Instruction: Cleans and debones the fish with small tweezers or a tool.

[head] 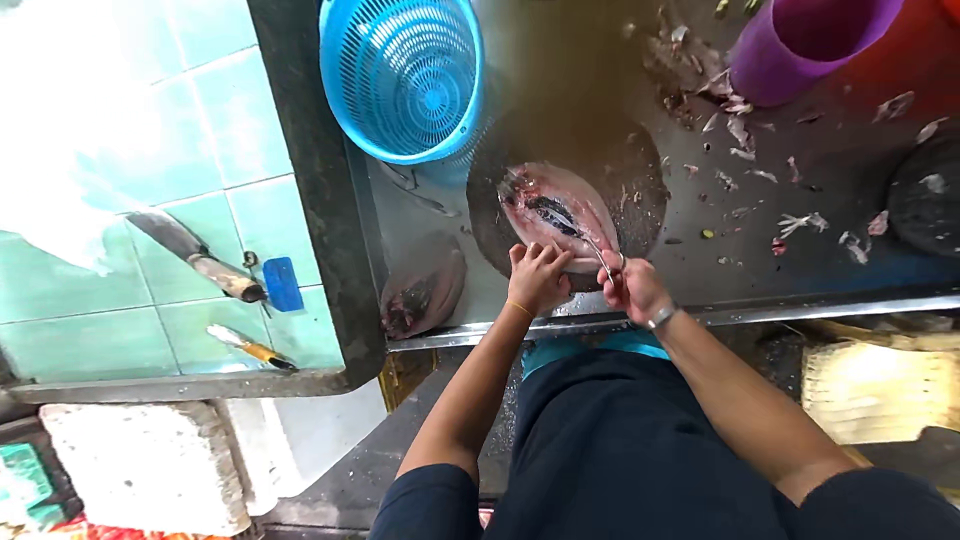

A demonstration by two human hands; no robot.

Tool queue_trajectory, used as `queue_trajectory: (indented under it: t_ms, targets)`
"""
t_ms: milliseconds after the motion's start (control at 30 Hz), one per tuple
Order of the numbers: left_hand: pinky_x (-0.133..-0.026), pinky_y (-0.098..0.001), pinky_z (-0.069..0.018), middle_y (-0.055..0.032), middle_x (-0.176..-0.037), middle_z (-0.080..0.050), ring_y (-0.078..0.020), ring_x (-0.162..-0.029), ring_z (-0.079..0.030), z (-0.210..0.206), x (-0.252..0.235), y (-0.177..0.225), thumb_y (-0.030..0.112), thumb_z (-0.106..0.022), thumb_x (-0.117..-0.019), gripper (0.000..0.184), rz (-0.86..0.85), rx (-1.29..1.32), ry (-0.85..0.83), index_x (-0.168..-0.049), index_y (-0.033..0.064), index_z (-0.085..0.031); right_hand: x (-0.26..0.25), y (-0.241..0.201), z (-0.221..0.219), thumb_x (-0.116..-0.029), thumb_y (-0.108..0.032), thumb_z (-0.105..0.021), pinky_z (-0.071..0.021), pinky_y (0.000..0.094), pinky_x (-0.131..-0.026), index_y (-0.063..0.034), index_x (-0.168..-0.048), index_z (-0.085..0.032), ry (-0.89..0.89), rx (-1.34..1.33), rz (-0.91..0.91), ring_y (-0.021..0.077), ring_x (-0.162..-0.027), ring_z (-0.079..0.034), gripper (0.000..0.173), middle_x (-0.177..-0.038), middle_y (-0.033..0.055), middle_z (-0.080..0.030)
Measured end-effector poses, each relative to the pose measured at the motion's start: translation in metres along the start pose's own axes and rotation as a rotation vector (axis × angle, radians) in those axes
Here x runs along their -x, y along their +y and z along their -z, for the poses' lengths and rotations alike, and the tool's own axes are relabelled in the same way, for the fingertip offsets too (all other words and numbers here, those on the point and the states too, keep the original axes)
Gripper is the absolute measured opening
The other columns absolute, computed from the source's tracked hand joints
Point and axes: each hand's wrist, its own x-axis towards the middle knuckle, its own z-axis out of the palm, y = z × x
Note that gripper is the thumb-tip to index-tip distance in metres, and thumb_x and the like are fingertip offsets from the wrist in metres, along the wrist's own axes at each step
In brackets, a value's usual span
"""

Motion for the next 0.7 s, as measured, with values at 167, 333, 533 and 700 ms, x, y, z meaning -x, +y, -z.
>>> queue_trajectory:
  t_ms: [167, 333, 533, 700]
  targets:
    - [-0.102, -0.0605, -0.0396, -0.0038, -0.109, -0.072, -0.0295, -0.110, -0.064, -0.005, 0.003, 0.004, 0.041, -0.064, -0.0891, 0.043, 0.013, 0.015, 0.008, -0.132, 0.0358, -0.068, -0.005, -0.007, -0.002, -0.1042, -0.058, -0.046, -0.0460, 0.0251, -0.043, -0.0115, -0.083, -0.062, 0.008, -0.061, -0.038, 0.0082, -0.044, -0.050, 0.054, -0.057, -0.0022, -0.055]
    - [-0.103, -0.0604, -0.0396, -0.0037, -0.109, -0.072, -0.0292, -0.109, -0.064, -0.007, 0.004, 0.010, 0.041, -0.062, -0.0899, 0.042, 0.008, 0.026, -0.012, -0.130, 0.0344, -0.069, -0.002, 0.014, 0.006, -0.0944, -0.076, -0.048, -0.0399, 0.0222, -0.042, -0.0177, -0.085, -0.061, -0.005, -0.097, -0.106, 0.0041, -0.042, -0.043, 0.060, -0.056, -0.0062, -0.047]
    - [-0.101, -0.0612, -0.0403, -0.0049, -0.107, -0.071, -0.0312, -0.108, -0.064, -0.010, 0.005, 0.012, 0.040, -0.062, -0.0890, 0.045, -0.013, 0.049, -0.020, -0.133, 0.0350, -0.067, 0.004, 0.019, 0.011, -0.0931, -0.079, -0.047, -0.0442, 0.0221, -0.046, -0.0179, -0.087, -0.059, 0.005, -0.084, -0.104, 0.0046, -0.045, -0.048, 0.063, -0.057, -0.0059, -0.049]
    - [-0.101, -0.0609, -0.0413, -0.0060, -0.107, -0.072, -0.0323, -0.108, -0.064, -0.011, 0.007, 0.014, 0.035, -0.062, -0.0901, 0.043, -0.027, 0.068, -0.029, -0.133, 0.0323, -0.068, 0.003, 0.007, 0.004, -0.1072, -0.057, -0.037, -0.0448, 0.0246, -0.042, -0.0130, -0.082, -0.061, -0.009, -0.096, -0.047, 0.0082, -0.043, -0.050, 0.056, -0.056, -0.0023, -0.057]
